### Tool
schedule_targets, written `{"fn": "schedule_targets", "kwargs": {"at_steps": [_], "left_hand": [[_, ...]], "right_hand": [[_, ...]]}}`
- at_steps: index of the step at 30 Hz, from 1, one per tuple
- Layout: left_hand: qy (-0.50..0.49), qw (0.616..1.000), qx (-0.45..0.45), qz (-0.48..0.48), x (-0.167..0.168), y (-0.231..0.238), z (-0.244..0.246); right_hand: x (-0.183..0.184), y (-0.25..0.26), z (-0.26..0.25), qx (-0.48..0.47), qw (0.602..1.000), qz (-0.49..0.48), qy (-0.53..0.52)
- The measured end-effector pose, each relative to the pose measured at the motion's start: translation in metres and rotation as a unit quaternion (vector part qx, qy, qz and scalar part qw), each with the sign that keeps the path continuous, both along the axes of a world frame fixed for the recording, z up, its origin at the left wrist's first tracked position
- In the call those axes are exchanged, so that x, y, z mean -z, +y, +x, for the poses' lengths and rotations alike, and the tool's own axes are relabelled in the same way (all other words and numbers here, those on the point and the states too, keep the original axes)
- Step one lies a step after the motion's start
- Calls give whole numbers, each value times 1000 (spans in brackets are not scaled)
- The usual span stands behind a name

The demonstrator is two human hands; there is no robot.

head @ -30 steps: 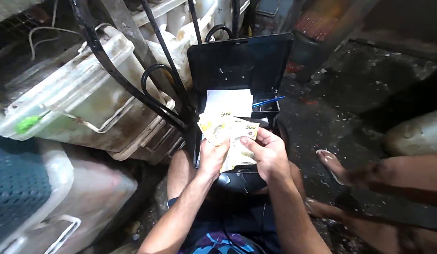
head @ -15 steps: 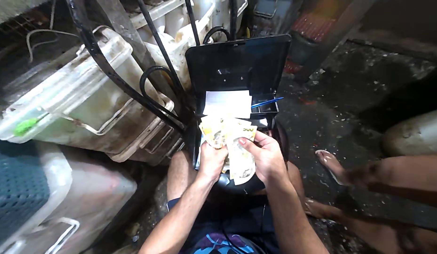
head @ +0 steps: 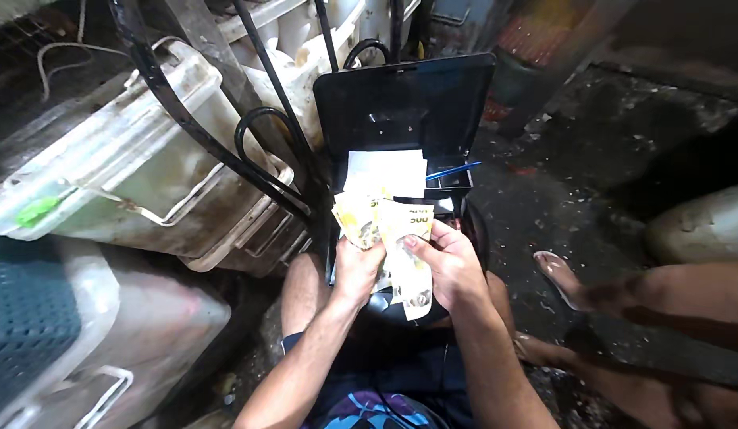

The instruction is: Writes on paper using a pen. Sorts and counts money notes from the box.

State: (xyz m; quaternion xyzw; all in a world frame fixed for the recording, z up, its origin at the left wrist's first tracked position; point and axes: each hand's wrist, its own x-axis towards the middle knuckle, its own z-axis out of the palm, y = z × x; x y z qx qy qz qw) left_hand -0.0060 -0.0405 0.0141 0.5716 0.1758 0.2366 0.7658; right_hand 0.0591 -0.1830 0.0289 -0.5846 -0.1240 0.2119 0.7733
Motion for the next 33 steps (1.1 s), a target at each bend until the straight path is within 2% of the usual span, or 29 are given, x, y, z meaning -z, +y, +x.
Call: {"fn": "schedule_targets", "kwargs": {"at_steps": [4,8,10,14,17,22,30,33], "left_hand": [[-8,1000,0,0,3,-2,1],[-20,997,28,-68,1,5,-2],[-10,998,15,-57,0,9,-3],[16,1000,10,23,3,5,-1],[9,999,3,39,5,1,2],[-10,997,27,-73,4,9,-4],[27,997,-6,70,8,5,0],[8,998,4,56,9,3,-1]], "right_hand": [[5,3,0,41,999,7,0],[10,2,8,104,994,37,1],[8,-2,9,87,996,36,-8],[3,-1,3,9,1000,-5,-7],[8,5,3,28,1000,-9,6],[14,-1,9,71,997,26,1],[2,1,2,-7,1000,-8,-7],[7,3,3,25,1000,-9,-6]]}}
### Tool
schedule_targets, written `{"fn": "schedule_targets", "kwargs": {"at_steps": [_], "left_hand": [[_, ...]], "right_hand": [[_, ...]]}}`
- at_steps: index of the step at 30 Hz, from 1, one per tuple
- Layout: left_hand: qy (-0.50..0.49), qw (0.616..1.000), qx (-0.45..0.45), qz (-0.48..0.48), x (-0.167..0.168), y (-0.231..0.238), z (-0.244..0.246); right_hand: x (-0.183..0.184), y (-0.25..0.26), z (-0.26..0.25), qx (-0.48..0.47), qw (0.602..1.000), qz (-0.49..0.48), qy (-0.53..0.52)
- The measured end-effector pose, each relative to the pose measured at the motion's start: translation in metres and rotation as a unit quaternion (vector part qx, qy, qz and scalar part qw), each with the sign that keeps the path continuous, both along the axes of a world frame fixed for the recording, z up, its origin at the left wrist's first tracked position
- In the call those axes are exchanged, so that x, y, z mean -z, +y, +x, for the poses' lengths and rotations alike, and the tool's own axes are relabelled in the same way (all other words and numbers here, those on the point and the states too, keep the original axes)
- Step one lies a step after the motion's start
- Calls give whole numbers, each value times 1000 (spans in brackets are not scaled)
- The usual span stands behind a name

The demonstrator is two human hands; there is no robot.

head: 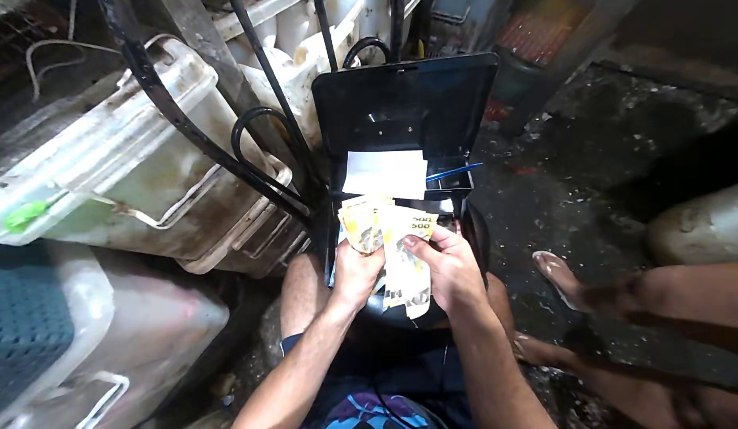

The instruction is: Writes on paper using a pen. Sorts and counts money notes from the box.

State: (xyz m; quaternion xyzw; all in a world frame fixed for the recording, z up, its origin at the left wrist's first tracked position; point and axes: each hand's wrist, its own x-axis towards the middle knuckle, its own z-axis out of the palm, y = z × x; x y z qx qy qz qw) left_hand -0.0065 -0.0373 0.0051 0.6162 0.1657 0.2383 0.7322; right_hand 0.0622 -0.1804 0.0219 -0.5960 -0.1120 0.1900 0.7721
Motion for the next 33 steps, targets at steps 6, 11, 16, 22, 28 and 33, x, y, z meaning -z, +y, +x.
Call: {"fn": "schedule_targets", "kwargs": {"at_steps": [6,11,16,22,28,33], "left_hand": [[-2,997,13,-76,-7,10,-5],[8,1000,-7,28,0,5,-3],[-8,997,26,-70,-1,6,-5],[8,1000,8,-22,-5,14,-7],[-10,1000,13,26,-3,6,-5],[-15,996,46,-81,-6,11,-10]], "right_hand": [[1,-7,4,24,999,26,-13],[-5,-1,-4,-41,999,-4,-4],[7,4,-1,43,999,18,9],[-2,-4,-3,-2,1000,28,-12],[-2,3,-5,-32,999,-6,-3],[7,-2,3,43,999,17,1]]}}
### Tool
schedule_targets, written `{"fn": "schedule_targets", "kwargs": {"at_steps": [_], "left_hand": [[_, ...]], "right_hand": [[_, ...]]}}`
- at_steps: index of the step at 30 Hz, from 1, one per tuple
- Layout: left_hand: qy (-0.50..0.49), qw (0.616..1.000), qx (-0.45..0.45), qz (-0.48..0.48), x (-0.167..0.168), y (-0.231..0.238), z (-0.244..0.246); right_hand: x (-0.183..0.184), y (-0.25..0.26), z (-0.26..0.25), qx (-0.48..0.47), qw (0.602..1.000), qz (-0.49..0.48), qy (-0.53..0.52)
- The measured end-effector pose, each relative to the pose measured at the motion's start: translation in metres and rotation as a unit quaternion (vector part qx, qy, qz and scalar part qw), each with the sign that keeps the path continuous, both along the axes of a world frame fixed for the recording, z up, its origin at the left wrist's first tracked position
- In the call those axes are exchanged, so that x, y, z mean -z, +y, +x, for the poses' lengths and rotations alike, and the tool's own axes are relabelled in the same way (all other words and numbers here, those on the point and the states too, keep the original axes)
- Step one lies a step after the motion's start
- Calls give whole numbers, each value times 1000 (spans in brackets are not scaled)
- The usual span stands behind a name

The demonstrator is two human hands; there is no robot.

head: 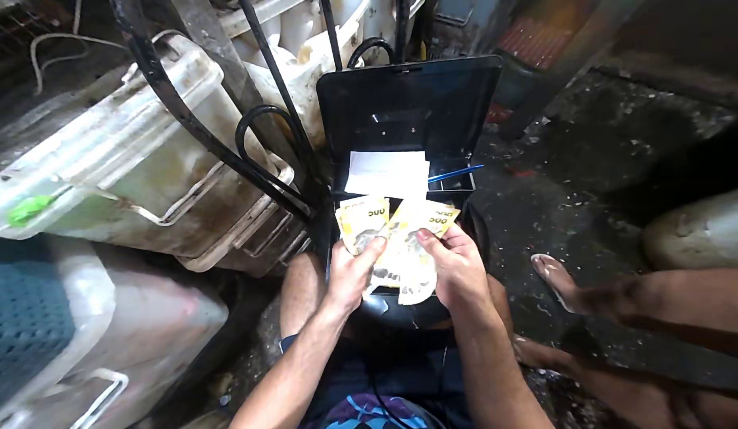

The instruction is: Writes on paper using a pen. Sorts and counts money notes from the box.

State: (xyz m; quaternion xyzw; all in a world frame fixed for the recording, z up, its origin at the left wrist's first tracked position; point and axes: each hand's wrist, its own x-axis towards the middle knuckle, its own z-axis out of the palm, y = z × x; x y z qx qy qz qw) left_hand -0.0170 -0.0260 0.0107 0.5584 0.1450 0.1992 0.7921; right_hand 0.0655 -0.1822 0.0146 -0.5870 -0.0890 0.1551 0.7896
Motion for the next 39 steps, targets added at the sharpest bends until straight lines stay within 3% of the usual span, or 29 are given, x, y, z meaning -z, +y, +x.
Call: {"fn": "schedule_targets", "kwargs": {"at_steps": [10,16,27,33,39], "left_hand": [[14,993,-49,109,3,-1,4],[12,999,-26,-18,-1,4,-3],[9,989,-65,130,5,-5,3],[4,1000,-24,-20,-1,2,-2],[0,995,-46,94,5,-2,2]], "right_hand": [[-7,9,-12,-73,997,-9,-4],[3,3,-2,-8,1000,21,-11],[-9,7,-12,-65,998,1,-7],[-1,2,-4,1,999,31,-11],[-8,7,-12,-88,996,-10,-11]]}}
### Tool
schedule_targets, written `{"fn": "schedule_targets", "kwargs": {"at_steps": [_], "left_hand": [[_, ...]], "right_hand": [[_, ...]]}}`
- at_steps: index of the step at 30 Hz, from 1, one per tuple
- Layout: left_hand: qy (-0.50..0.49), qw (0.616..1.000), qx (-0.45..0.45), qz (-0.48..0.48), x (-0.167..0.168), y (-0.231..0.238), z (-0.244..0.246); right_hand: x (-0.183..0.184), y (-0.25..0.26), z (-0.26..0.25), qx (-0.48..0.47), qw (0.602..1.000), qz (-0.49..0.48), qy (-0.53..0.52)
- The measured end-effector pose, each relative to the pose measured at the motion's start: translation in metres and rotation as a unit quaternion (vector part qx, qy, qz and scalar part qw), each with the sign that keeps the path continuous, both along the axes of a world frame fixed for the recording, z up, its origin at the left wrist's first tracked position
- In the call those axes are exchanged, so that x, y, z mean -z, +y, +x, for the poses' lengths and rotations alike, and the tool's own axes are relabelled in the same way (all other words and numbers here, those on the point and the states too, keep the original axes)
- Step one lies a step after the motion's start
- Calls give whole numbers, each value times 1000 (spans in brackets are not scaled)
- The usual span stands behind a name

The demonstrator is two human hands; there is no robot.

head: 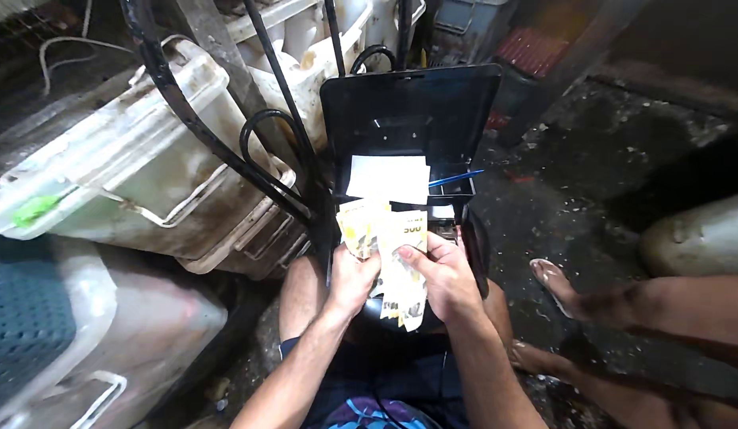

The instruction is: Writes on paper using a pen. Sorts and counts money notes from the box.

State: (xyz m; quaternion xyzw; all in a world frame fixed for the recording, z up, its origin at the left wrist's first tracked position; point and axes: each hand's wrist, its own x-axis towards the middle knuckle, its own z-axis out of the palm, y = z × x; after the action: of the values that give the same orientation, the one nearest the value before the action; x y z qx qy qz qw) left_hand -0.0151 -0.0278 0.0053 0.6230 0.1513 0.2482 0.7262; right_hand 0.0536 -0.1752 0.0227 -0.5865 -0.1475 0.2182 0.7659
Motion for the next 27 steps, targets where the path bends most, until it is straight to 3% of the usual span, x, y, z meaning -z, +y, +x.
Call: {"fn": "schedule_targets", "kwargs": {"at_steps": [3,7,15,17,22,27], "left_hand": [[-1,1000,2,-10,1,-1,0],[-1,993,24,-114,-5,6,-6],[4,999,-4,34,2,-1,0],[2,999,-3,33,4,-2,0],[6,995,17,-96,-4,6,-5],[29,999,3,21,-1,4,-3]], "right_hand": [[5,2,1,36,999,12,14],[10,-4,7,82,996,34,5],[3,-1,-2,12,1000,-5,1],[7,1,0,36,999,7,8],[10,-5,7,79,996,28,15],[2,-2,-2,7,1000,-12,10]]}}
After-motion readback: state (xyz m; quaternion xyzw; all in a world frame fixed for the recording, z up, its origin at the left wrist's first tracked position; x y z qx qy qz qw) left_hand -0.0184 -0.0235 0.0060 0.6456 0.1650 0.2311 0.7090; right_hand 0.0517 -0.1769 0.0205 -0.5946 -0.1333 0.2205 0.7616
